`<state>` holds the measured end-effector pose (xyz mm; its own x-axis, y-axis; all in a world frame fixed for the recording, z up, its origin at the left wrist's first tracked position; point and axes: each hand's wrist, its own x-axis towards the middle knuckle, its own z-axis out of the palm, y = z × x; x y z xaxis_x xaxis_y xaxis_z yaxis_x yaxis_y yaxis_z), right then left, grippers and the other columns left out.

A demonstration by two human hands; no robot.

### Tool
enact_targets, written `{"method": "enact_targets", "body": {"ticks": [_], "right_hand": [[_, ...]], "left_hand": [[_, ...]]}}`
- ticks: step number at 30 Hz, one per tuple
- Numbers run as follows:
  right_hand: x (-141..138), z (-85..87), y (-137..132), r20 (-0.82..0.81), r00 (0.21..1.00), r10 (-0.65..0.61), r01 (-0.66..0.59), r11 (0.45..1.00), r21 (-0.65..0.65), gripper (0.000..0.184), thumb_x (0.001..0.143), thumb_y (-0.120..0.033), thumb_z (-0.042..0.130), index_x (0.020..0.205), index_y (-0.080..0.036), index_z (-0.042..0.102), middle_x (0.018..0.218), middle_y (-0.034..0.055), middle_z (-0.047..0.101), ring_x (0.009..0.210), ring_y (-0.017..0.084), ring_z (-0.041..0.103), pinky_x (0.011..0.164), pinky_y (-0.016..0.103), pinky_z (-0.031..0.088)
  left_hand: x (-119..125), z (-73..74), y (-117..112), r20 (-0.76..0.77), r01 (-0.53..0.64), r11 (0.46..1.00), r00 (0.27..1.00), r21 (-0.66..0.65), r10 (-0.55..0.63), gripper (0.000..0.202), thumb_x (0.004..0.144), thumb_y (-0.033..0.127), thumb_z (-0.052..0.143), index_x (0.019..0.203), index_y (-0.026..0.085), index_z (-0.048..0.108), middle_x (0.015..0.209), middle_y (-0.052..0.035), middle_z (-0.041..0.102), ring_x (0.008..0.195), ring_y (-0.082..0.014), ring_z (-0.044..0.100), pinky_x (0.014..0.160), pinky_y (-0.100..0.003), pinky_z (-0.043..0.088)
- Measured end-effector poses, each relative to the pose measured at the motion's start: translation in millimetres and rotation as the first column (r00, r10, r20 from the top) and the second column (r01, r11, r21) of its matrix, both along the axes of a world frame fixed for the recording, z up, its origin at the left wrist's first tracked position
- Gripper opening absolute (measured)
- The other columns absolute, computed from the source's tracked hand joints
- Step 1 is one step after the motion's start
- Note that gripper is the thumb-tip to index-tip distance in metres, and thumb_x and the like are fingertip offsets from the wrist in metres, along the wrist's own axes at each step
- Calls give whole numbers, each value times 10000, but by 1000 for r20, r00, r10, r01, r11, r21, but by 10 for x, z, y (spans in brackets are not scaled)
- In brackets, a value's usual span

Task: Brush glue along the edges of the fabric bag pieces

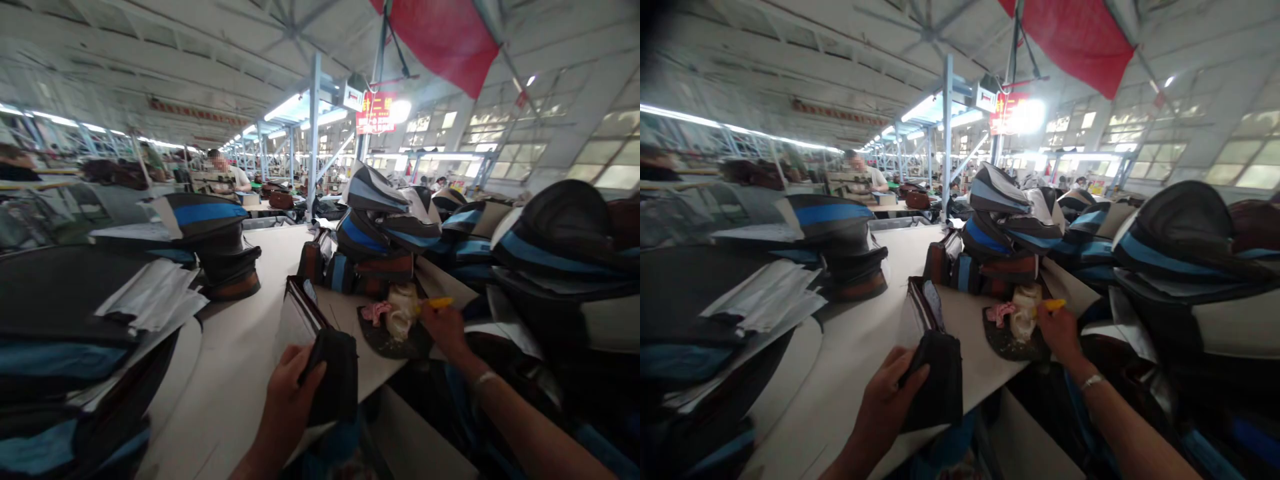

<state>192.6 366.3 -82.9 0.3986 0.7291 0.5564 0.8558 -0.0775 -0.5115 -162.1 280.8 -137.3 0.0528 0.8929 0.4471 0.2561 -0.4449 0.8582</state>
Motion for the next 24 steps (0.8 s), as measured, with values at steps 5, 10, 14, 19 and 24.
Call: {"method": "enact_targets", "body": {"ticks": [5, 10, 14, 19, 24], "right_hand": [[-887, 771, -545, -62, 856, 514, -482, 835, 265, 297, 907, -483, 591, 869, -191, 629, 632, 1, 610, 575, 164, 590, 549, 257, 465], [-1613, 933, -750, 118, 531, 839, -847, 518, 123, 174, 940, -340, 580, 850, -195, 612, 747, 4, 613, 649, 136, 578, 618, 257, 455], [-1598, 924, -699, 408, 361, 839, -894, 436, -105, 119, 942, -246, 551, 840, -192, 581, 769, 13, 611, 716, 150, 564, 710, 298, 436], [-1489, 1068, -779, 449, 348, 823, -889, 442, -120, 97, 940, -206, 564, 844, -200, 577, 740, 1, 598, 709, 154, 550, 735, 317, 427], [-1632, 1008, -799, 416, 268, 869, -923, 356, -149, 52, 942, -223, 578, 896, -202, 583, 799, 5, 637, 745, 153, 580, 765, 322, 433]], "left_hand": [[88, 135, 10, 48, 72, 997, 996, -11, -72, 255, 912, 341, 524, 1020, 194, 703, 887, -32, 562, 838, -177, 585, 772, -281, 464], [121, 191, 2, 92, 165, 985, 983, -47, -161, 292, 901, 355, 523, 1051, 188, 709, 913, -38, 562, 856, -187, 578, 789, -292, 462], [65, 183, -10, 138, 183, 980, 975, -74, -171, 329, 897, 380, 520, 1078, 184, 713, 914, -39, 566, 865, -190, 571, 792, -290, 467], [36, 177, -31, 153, 202, 976, 970, -84, -188, 297, 902, 363, 519, 1054, 204, 719, 918, -30, 542, 877, -184, 564, 794, -280, 450], [95, 155, -53, 150, 180, 981, 974, -73, -168, 293, 900, 377, 526, 1023, 194, 719, 885, -22, 531, 846, -180, 553, 777, -281, 440]]}}
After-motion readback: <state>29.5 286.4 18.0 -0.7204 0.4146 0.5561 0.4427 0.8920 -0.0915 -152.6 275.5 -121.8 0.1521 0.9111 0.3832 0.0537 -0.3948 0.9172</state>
